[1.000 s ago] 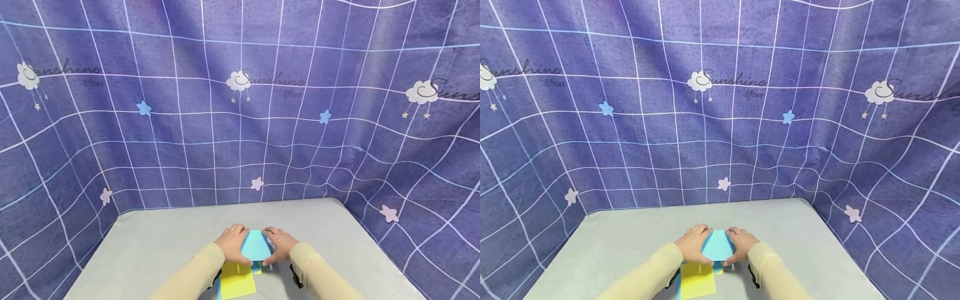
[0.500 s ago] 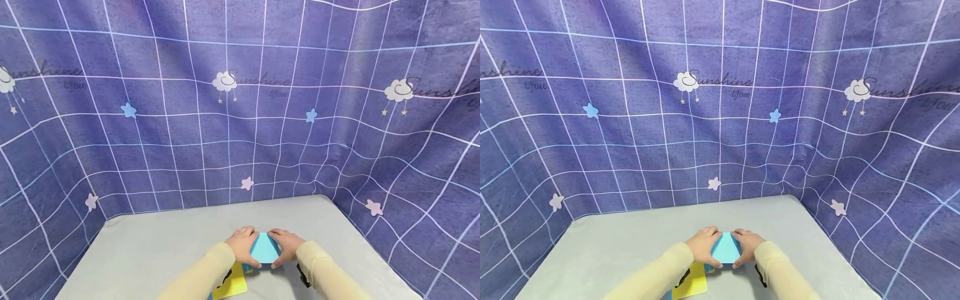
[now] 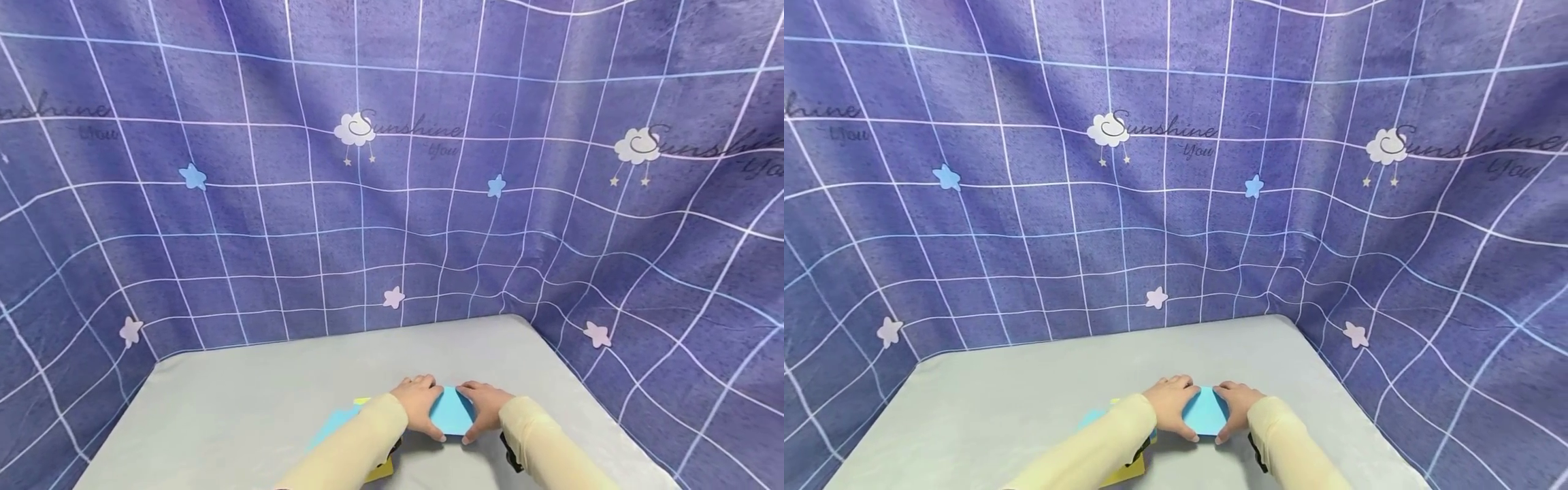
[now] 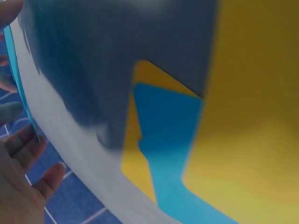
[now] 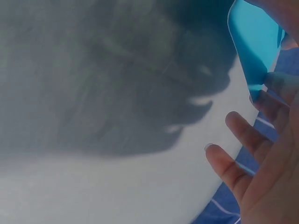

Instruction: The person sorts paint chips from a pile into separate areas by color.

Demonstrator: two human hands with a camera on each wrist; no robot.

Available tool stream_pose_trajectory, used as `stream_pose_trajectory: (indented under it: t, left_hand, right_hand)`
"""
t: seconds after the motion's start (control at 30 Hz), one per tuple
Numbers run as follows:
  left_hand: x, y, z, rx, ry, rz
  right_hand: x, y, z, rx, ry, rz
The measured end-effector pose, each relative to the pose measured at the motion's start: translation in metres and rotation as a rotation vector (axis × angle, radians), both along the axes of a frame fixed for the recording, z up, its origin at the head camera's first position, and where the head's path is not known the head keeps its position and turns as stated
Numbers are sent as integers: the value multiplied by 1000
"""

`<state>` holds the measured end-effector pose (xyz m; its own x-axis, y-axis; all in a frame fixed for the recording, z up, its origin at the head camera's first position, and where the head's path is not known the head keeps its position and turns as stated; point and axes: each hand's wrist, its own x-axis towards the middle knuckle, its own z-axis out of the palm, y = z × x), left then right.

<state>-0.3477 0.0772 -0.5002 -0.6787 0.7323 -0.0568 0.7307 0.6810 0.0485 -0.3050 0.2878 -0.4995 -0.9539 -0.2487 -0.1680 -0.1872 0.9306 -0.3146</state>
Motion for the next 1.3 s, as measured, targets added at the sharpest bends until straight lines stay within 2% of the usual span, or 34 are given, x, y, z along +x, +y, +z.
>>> stream_pose_trajectory:
  t: [0.13,0.3,0.6,0.8,1.0,1.13,1.3]
  left_hand:
    - [0,11,-1,-29,2,-16]
    - [0,22,-9,-53,-4,-31]
    - [2,30,-20,-60,-66,-54]
    - [1,38,-25,-62,-64,-59]
    - [4,39,-26,-76,-74,-63]
    - [-2,39,-37,-58,-81,-73]
    - [-5,38,-36,-49,-89,-90]
  right_hand:
    - [3,9,-3,-14,-16,-27]
    - [7,17,-8,-23,-47,-64]
    - [13,21,-15,-8,-100,-70]
    - [14,24,-14,32,-97,-87]
    - [12,25,-20,51,-115,-86]
    - [10,25,-24,61,-120,-80]
    - [10,25,-20,71,-110,-76]
